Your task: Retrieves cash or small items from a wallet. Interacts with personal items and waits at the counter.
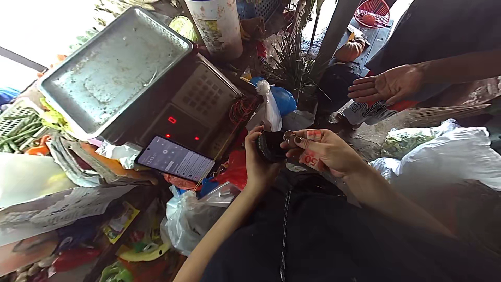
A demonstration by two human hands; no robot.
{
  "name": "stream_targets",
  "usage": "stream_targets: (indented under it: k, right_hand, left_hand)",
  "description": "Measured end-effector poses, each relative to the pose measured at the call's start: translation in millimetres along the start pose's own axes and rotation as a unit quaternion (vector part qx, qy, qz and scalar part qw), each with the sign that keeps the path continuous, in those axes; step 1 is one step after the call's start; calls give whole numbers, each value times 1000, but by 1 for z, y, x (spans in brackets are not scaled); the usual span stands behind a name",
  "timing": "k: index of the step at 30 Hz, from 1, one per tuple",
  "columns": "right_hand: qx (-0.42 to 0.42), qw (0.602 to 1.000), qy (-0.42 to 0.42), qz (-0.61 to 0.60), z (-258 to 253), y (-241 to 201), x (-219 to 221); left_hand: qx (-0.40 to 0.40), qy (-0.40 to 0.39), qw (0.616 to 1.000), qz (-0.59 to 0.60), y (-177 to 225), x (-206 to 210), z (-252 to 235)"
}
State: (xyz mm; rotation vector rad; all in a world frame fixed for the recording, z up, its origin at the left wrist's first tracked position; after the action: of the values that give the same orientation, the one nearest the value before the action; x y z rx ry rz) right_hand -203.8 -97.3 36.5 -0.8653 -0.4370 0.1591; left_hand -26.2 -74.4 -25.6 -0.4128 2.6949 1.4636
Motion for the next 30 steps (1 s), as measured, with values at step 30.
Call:
stream_targets:
  k: [30]
  right_hand:
    - [-15,730,525,437,33,-126,-243]
  left_hand:
    - [23,-99,995,-2,-22,15,-7]
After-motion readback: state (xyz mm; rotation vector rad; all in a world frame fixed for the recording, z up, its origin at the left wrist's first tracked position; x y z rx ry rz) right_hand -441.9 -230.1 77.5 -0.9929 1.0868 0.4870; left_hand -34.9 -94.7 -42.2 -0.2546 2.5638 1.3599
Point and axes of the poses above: each hand's wrist, its own z-axis away from the middle knuckle, its own x-axis out of the palm, y = z × x, the point moved 4 cm from there along -z, towards the middle knuckle, and after that the axes turned 14 degrees about x, right-handed, at the moved point
